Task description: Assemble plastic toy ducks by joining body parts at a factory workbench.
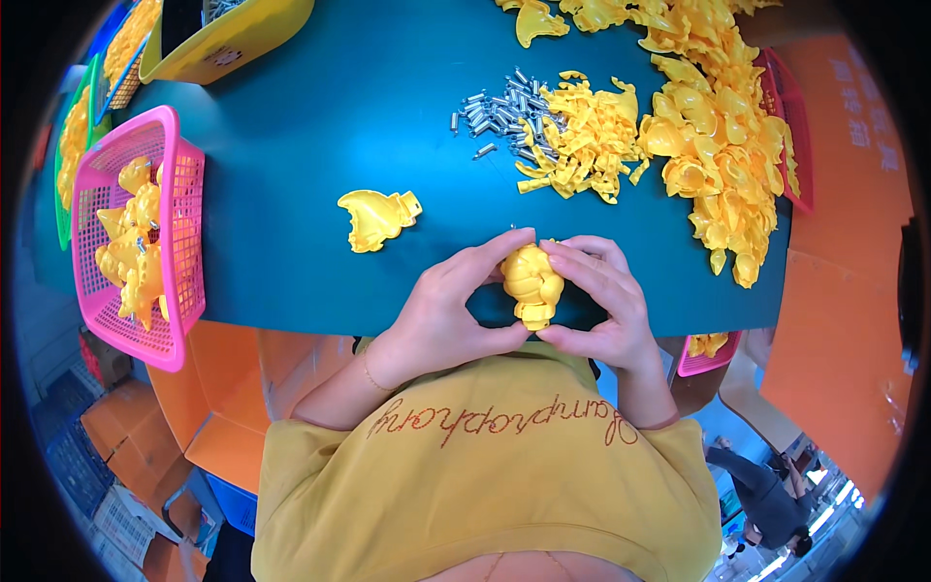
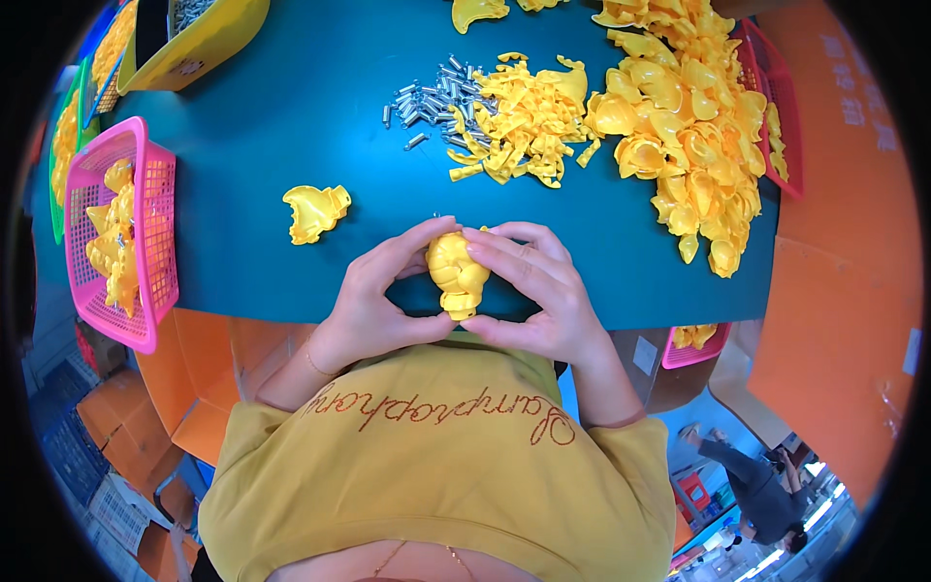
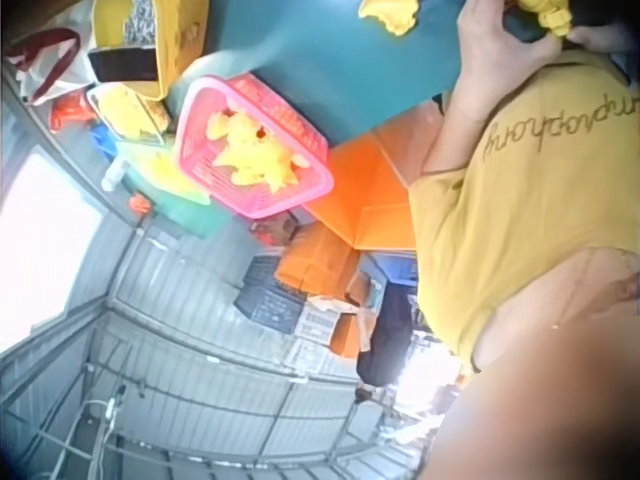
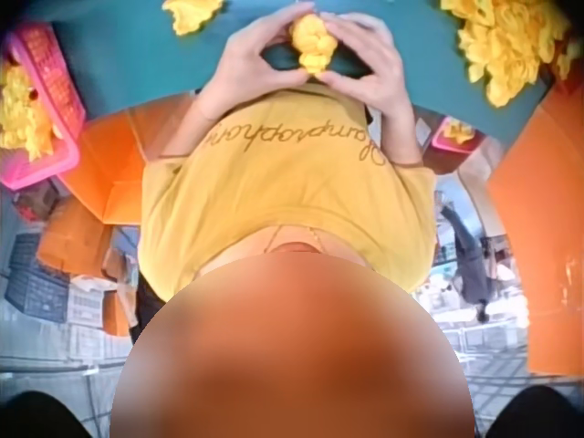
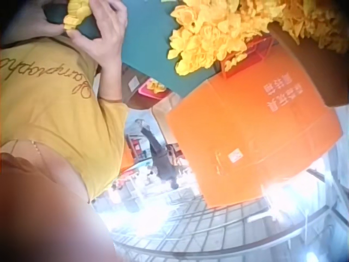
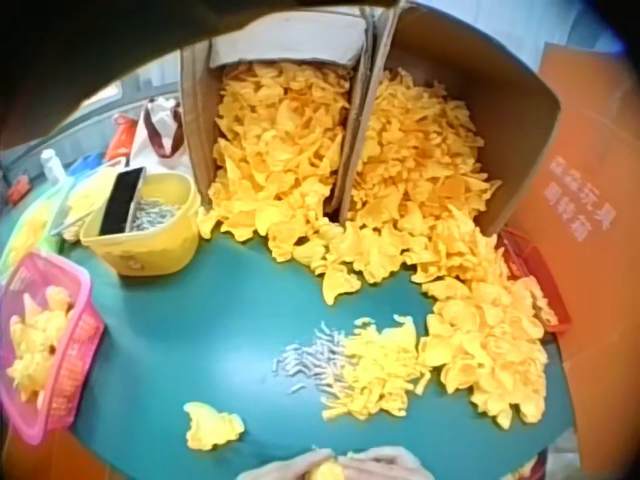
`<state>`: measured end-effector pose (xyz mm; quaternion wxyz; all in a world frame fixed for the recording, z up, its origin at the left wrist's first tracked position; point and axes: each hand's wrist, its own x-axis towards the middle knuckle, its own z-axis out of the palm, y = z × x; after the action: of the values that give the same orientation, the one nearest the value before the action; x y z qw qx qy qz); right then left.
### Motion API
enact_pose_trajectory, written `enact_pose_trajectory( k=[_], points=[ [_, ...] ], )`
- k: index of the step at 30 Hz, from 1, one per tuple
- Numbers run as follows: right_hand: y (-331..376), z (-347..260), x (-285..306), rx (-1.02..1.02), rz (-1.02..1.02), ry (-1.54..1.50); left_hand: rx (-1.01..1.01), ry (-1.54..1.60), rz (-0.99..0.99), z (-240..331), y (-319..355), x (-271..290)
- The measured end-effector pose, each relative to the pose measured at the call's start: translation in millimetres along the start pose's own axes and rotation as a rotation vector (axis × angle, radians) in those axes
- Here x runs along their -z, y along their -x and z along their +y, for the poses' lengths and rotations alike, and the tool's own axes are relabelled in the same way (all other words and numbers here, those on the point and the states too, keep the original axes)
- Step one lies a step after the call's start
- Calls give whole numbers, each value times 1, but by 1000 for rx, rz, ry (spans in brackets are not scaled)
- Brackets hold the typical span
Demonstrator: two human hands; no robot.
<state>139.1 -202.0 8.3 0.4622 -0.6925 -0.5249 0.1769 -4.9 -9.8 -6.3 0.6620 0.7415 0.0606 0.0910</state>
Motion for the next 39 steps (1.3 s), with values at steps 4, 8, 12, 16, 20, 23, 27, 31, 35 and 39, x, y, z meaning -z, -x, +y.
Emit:
enact_pose_trajectory(
  k=[4, 8, 12, 16, 20, 23, 27, 31, 35, 39],
  points=[
    [-3, -5, 2, -19, -27, 12, -45, -1, 33, -3, 1, 0],
    [-4, -8, 4, -26, -52, 54, -30, 1, 37, -2, 0, -1],
    [-3, -9, 4, -27, -76, 89, -24, 21, 33, -2, 0, 0],
    [-4, -11, 6, -45, -99, 103, 16, 47, 29, -2, 1, 0],
    [-6, -15, 11, -73, -142, 143, 36, 69, 29, -2, 1, -1],
    [-7, -14, 12, -64, -160, 158, 18, 22, 7, -1, 0, 0],
    [-7, -14, 11, -53, -163, 165, 16, 42, 25, -1, 1, 0],
    [-8, -14, 10, -18, -134, 170, 24, 50, 33, -2, 2, -1],
    [-4, -12, 13, -81, -176, 155, 6, 31, 14, 1, 1, 2],
    [-3, -10, 12, -70, -176, 150, 51, 90, 0, 2, 2, 3]
  ],
)
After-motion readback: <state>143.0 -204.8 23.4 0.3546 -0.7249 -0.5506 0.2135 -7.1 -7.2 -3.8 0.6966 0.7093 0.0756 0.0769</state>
